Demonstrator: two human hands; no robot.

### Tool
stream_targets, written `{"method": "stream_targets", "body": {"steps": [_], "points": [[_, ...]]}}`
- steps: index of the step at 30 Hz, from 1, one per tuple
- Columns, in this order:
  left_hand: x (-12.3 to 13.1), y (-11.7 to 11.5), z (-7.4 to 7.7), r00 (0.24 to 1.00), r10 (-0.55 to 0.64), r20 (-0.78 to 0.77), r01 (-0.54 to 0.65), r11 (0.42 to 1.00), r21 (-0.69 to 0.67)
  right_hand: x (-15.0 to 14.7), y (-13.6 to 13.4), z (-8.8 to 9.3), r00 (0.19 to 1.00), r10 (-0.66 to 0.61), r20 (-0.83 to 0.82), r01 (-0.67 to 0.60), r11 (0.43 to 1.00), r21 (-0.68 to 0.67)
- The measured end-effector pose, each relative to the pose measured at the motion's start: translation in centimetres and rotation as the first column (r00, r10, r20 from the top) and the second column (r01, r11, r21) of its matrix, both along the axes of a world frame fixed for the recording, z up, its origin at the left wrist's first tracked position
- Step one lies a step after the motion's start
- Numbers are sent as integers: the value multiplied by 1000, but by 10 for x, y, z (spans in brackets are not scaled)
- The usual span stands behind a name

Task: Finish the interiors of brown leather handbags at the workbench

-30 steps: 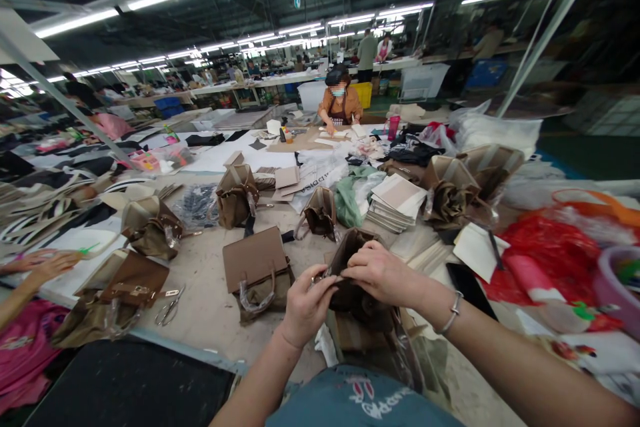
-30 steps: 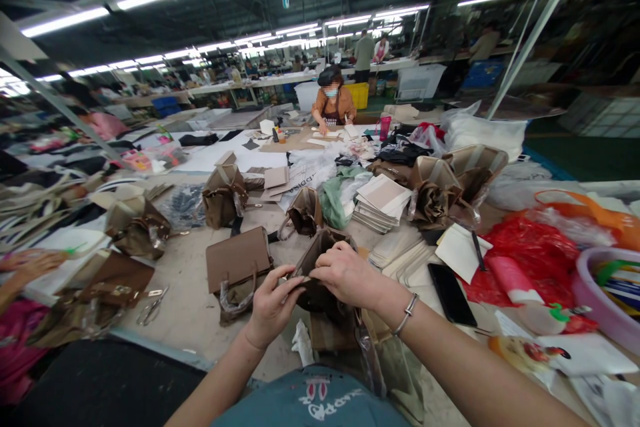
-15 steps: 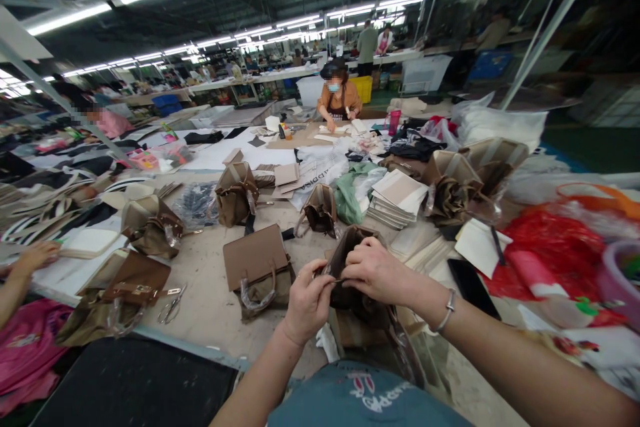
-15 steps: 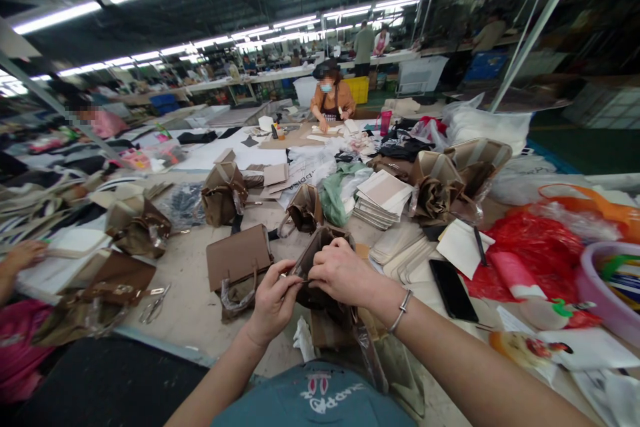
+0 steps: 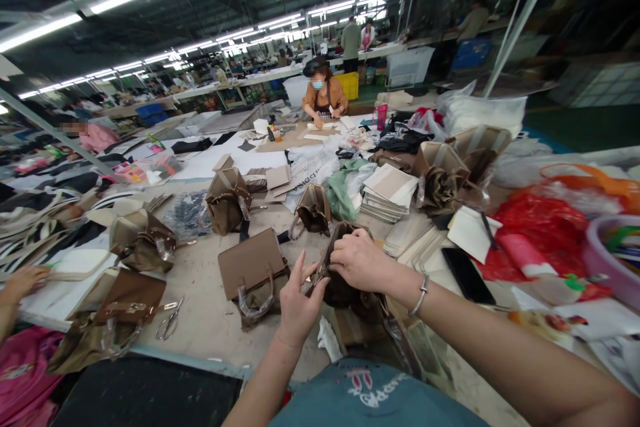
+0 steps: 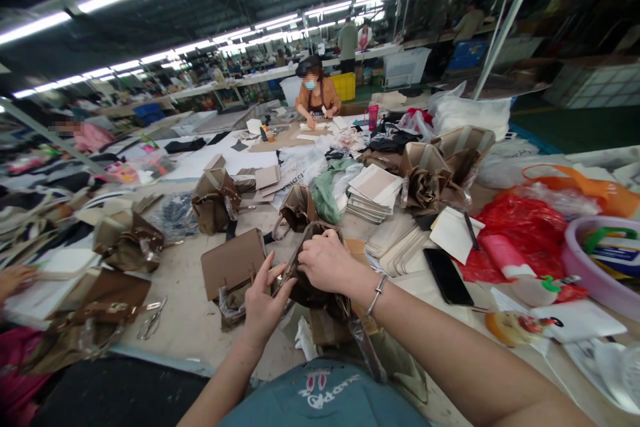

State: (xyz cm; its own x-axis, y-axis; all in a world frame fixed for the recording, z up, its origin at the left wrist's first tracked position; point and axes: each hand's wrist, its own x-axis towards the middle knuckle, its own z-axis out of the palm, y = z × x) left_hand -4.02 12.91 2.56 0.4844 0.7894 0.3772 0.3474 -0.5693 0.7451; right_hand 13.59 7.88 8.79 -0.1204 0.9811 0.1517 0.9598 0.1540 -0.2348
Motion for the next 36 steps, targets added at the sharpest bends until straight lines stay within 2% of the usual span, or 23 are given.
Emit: {"method": "stream_targets", "body": {"steps": [6,14,22,25,31,36], "points": [[3,4,-1,998,-44,-46,49,993,107,-1,5,0,999,-39,3,39,999,1],[5,2,-3,998,-69,-4,69,993,92,-4,8,0,999,-42,-22,43,999,7],[10,2,-2,1000,-1,-17,2,998,67,1,11,-4,997,-72,7,71,996,62],[13,2,-1,999,12,-38,-8,995,97,6,11,-4,998,-65,-7,66,996,63],[11,7,-7,999,18,-31,-13,990,143,30,13,0,998,68,14,-69,995,75],[9,8,-11,1000,22,-21,-18,989,144,43,15,0,999,16,39,-20,992,121]]}}
